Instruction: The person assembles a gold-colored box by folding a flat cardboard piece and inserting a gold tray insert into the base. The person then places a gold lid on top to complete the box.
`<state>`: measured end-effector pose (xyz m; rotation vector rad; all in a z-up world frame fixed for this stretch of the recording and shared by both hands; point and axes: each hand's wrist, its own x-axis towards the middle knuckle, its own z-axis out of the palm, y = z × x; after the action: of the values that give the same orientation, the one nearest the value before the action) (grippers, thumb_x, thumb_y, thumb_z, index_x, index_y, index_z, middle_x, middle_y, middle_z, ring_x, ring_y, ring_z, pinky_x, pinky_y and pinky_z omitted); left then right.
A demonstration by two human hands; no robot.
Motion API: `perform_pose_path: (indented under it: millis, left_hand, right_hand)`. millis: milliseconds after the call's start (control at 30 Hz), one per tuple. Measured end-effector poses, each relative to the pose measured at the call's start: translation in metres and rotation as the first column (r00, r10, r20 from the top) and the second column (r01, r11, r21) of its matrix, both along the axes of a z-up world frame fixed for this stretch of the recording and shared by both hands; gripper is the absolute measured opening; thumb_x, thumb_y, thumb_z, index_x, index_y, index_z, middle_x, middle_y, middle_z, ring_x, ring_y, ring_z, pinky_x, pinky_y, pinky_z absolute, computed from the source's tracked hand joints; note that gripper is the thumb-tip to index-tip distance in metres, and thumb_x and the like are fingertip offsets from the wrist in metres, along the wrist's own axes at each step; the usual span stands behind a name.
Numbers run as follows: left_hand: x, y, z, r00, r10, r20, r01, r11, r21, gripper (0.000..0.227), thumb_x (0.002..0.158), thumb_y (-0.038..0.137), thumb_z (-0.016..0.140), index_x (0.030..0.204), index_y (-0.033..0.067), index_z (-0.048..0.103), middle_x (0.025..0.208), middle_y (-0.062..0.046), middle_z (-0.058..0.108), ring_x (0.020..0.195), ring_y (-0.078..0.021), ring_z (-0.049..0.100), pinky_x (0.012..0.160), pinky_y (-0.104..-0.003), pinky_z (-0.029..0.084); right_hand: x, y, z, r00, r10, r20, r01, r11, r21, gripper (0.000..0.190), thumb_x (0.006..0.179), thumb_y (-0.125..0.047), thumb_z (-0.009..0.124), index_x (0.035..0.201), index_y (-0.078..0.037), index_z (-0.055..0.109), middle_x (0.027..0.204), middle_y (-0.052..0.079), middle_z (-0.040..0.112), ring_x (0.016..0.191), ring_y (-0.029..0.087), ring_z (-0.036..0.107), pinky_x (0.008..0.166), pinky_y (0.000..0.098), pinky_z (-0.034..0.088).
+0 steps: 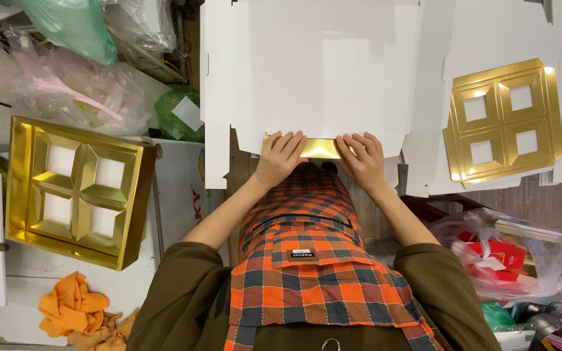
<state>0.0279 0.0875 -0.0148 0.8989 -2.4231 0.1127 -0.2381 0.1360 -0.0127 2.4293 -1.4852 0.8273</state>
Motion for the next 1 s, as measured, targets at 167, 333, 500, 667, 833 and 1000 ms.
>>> perform_pose_path:
  millis: [167,333,500,667,833,1000]
  left_hand:
    - [-0.001,0.002,-0.009,0.999,0.014,-0.029,-0.013,1.000,0.028,0.055,0.086,0.038,0.079,0.127,0.0009,0.071,0.130,-0.012,0.068,0.119,-0.0268,0.063,0.106,-0.047,0.049]
    - [0.001,0.004,-0.020,0.999,0.002,-0.037,-0.002,1.000,-0.011,0.053,0.089,0.037,0.079,0.127,0.0009,0.071,0.131,-0.012,0.069,0.120,-0.0273,0.064,0.108,-0.047,0.049]
    - [-0.002,0.015,-0.032,0.998,0.059,0.002,-0.059,0.996,-0.072,0.045,0.093,0.027,0.076,0.131,0.0050,0.071,0.139,-0.010,0.067,0.132,-0.0249,0.061,0.117,-0.043,0.047]
    - [0.005,0.019,-0.027,0.999,0.042,-0.016,-0.042,0.999,-0.034,0.044,0.094,0.018,0.072,0.136,0.0059,0.067,0.151,-0.009,0.054,0.141,-0.0253,0.049,0.119,-0.046,0.039]
    - [0.004,0.014,-0.023,0.999,0.049,-0.011,-0.050,0.988,-0.148,0.044,0.096,0.018,0.074,0.138,0.0100,0.065,0.146,-0.003,0.051,0.133,-0.0191,0.044,0.111,-0.037,0.037]
    - [0.001,-0.010,-0.016,1.000,-0.012,-0.011,0.010,0.988,-0.154,0.047,0.088,0.025,0.079,0.131,0.0098,0.067,0.131,-0.005,0.052,0.123,-0.0207,0.046,0.101,-0.038,0.040]
  right_hand:
    - [0.005,0.004,-0.013,0.998,-0.061,-0.032,0.059,0.996,-0.060,0.035,0.092,-0.014,0.081,0.127,-0.012,0.074,0.121,0.001,0.070,0.113,0.021,0.064,0.107,0.0426,0.049]
    - [0.004,0.005,-0.010,0.999,-0.050,-0.002,0.050,0.998,-0.033,0.036,0.092,-0.014,0.082,0.127,-0.010,0.075,0.122,0.002,0.070,0.113,0.021,0.063,0.106,0.0426,0.051]
    - [-0.001,0.003,-0.010,0.999,-0.043,0.025,0.043,0.999,-0.006,0.040,0.091,-0.014,0.082,0.129,-0.011,0.072,0.123,0.003,0.068,0.117,0.022,0.062,0.107,0.0444,0.049]
    - [-0.003,0.004,-0.017,0.998,-0.052,-0.021,0.051,0.997,-0.050,0.050,0.090,-0.021,0.083,0.137,-0.014,0.067,0.134,0.005,0.060,0.127,0.024,0.055,0.112,0.0469,0.042]
    - [-0.007,0.007,-0.021,0.994,-0.076,-0.077,0.063,0.985,-0.158,0.048,0.091,-0.023,0.080,0.137,-0.019,0.069,0.141,0.003,0.052,0.134,0.022,0.045,0.112,0.0452,0.039]
    - [-0.006,-0.001,-0.009,0.995,-0.022,-0.099,0.012,0.995,-0.104,0.042,0.092,-0.019,0.079,0.134,-0.018,0.071,0.133,0.002,0.062,0.125,0.021,0.055,0.107,0.0403,0.042]
